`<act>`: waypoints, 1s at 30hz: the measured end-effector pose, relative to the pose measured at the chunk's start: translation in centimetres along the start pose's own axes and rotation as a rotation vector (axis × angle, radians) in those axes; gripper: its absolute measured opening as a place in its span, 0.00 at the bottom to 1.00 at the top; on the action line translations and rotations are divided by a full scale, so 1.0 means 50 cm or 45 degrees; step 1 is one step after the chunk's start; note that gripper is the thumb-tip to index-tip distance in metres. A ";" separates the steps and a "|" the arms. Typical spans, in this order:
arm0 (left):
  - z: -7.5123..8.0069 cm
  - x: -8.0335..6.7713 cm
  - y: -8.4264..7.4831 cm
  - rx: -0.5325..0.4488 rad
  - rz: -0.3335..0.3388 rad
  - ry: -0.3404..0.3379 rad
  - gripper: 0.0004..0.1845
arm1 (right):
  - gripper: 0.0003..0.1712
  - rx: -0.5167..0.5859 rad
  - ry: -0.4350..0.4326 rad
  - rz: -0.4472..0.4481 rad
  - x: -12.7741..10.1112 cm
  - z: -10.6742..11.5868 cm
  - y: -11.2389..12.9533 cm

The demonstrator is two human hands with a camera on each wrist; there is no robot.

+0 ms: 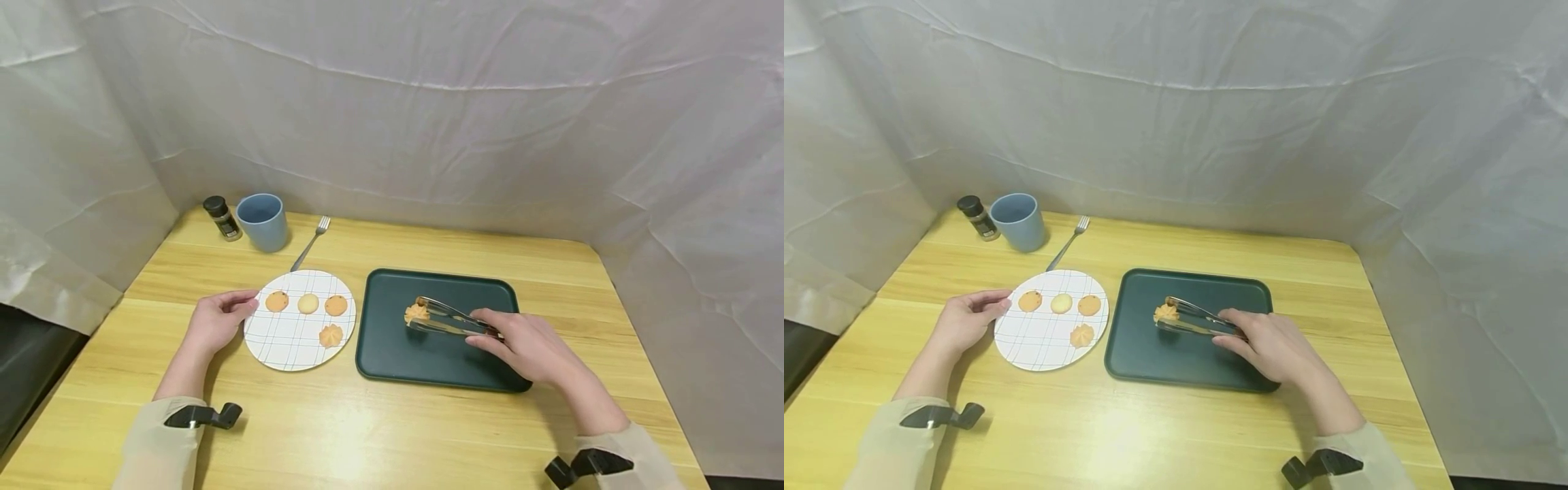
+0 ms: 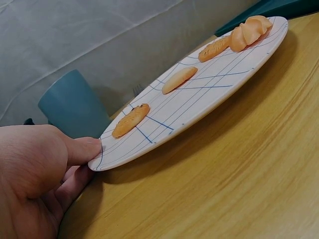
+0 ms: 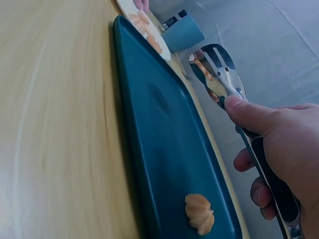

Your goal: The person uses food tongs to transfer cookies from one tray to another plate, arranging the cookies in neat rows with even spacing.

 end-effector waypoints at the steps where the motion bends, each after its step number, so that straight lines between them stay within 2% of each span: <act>1: 0.000 0.000 -0.001 -0.002 -0.003 -0.001 0.22 | 0.34 0.003 -0.004 0.005 0.003 0.001 0.003; 15: 0.001 -0.005 -0.009 -0.008 -0.002 0.007 0.22 | 0.34 0.035 -0.013 0.075 0.036 0.010 0.050; 30: 0.001 -0.004 -0.001 -0.002 0.008 0.018 0.22 | 0.31 0.048 -0.011 0.147 0.072 0.006 0.095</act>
Point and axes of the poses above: each hand's wrist, its own x-axis towards the middle knuckle, its own z-axis out of the back of the hand, y = z × x, the point moved 8 cm from there along x, towards the middle knuckle, and after that the axes turned 6 degrees about -y, right-handed, at the moved point
